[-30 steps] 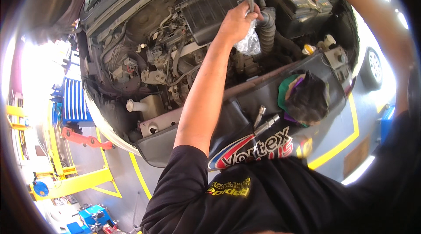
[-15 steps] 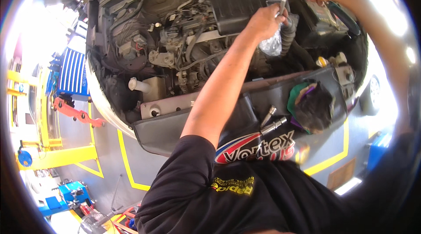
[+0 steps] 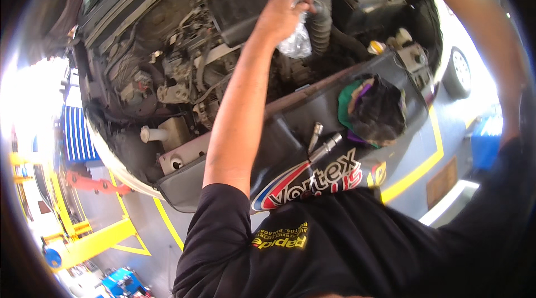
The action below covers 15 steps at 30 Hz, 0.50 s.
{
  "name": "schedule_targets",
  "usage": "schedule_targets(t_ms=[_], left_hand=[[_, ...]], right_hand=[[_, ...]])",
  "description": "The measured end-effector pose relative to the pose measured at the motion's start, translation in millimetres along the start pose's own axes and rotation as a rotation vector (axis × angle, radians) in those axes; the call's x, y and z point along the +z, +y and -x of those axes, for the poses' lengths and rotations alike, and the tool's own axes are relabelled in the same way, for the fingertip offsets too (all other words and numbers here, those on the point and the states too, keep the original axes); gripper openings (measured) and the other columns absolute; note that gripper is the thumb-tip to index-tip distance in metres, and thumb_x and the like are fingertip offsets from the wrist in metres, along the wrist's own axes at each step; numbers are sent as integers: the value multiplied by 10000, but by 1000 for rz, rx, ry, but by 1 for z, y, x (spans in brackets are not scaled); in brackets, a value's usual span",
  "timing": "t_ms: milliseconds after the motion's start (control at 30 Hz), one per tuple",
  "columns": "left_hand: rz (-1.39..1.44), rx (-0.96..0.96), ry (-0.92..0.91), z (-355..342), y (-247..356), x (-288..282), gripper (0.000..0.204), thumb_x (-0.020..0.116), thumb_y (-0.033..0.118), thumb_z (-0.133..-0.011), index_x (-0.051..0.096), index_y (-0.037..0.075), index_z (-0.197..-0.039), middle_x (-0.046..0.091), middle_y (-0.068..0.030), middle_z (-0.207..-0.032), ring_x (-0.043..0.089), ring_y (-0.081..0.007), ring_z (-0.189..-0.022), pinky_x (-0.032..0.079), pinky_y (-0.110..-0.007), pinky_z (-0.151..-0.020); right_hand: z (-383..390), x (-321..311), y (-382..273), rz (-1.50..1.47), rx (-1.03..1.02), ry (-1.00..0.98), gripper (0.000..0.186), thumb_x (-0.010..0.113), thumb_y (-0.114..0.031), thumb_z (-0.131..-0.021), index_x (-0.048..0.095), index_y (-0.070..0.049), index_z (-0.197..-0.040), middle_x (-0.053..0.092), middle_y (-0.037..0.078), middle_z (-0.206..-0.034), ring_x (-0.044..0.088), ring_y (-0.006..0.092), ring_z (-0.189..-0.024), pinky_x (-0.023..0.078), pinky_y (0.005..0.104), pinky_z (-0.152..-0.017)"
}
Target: The person works under the hood of a car, using a ratchet and socket to loosen and tighten bolts on engine components. They remove a plastic cover, adjust hoses and clamps, and place tools on a nearby cart before returning to the engine bay.
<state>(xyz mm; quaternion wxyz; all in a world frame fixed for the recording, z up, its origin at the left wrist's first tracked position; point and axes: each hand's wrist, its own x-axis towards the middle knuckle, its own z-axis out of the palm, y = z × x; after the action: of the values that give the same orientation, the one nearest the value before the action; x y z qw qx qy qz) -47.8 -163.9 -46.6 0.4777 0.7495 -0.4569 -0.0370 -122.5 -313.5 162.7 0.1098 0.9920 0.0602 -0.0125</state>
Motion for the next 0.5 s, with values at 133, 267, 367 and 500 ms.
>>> schedule_targets(t_ms=[133,267,367,500], left_hand=[[-4,-79,14,2,6,-3,109,624,124,-976,656,85,-1072,774,-31,-995,690,-232,-1014,495,-383,-941],[35,-89,-7,-2,3,-5,128,625,125,-976,659,69,-1086,774,-34,-1005,681,-230,-1059,484,-379,-970],[-57,-110,63,7,23,-13,198,648,119,-954,665,70,-1145,770,-59,-1032,674,-246,-1106,479,-379,-996],[-25,-237,239,42,23,-12,267,653,98,-934,683,59,-1197,773,-56,-1044,690,-185,-976,519,-335,-898]], right_hand=[[8,-2,-27,-281,230,-63,549,551,-511,-1011,736,-41,-796,671,117,-633,688,255,-586,539,428,-579],[-38,28,-2,-462,267,-263,534,539,-506,-1021,738,-52,-822,689,116,-659,665,263,-545,530,424,-564],[-12,-3,-10,-306,70,-155,481,561,-490,-1007,744,-52,-925,737,114,-778,693,267,-668,543,424,-656],[-17,-14,29,-92,-370,-104,403,640,-412,-960,727,-32,-1061,760,134,-961,709,293,-896,538,441,-798]])
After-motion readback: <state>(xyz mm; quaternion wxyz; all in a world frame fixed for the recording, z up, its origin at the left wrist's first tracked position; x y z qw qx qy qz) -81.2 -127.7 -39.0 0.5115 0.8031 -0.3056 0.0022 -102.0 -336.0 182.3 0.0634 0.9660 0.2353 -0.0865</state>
